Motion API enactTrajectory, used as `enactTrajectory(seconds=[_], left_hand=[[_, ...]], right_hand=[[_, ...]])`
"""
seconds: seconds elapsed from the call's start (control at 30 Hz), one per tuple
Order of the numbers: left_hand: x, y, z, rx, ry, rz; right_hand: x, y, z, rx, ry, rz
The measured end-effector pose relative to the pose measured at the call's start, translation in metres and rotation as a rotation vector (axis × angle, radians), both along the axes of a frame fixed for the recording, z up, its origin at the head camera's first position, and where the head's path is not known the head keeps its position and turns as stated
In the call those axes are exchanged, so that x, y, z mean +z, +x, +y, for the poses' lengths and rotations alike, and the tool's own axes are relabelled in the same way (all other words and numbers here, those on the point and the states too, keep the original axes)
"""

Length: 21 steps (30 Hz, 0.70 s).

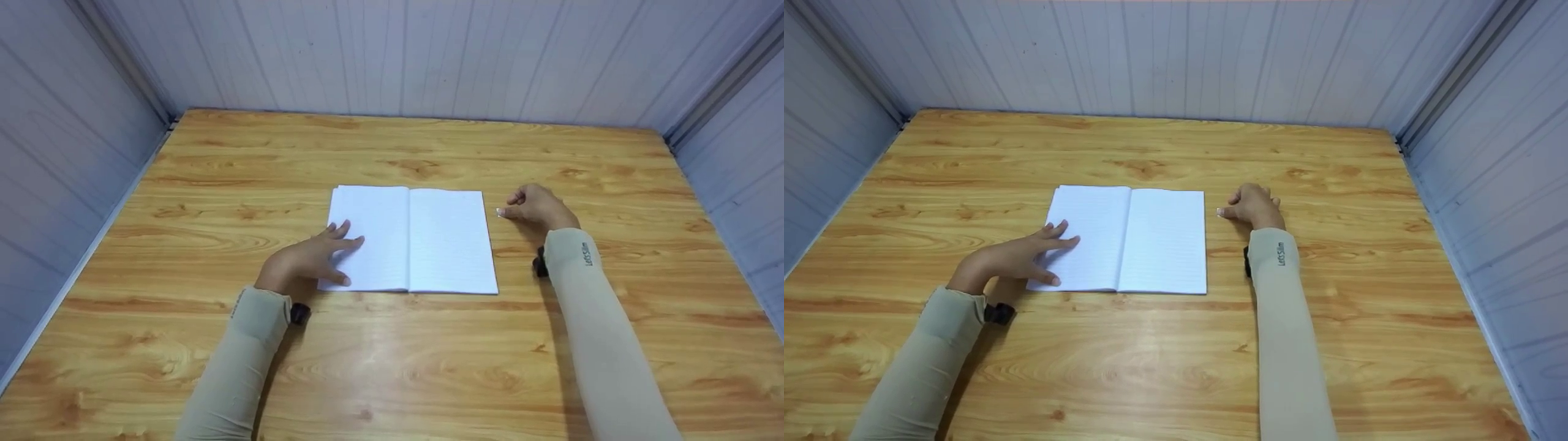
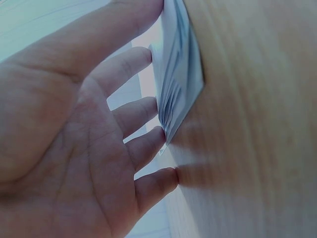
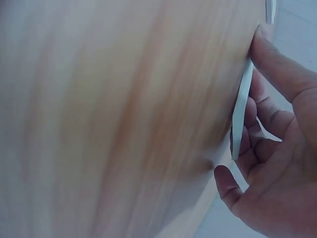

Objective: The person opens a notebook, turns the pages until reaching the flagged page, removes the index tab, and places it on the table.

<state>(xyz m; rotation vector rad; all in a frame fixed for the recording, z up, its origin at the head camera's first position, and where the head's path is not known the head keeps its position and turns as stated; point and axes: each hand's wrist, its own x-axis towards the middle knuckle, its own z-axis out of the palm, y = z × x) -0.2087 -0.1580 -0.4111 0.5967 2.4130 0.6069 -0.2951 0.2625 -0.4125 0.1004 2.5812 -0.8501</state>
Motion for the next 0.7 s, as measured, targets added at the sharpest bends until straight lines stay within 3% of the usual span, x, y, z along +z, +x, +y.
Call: enactTrajectory(seconds=[0.23, 0.7], left_hand=[[-0.005, -0.001, 0.001, -0.016, 0.024, -0.009], [-0.005, -0.005, 0.001, 0.010, 0.038, 0.009]], right_hand=[[-0.006, 0.002, 0.006, 0.035, -0.007, 0.002], [-0.007, -0.002, 0.022, 0.095, -0.116, 0.117]])
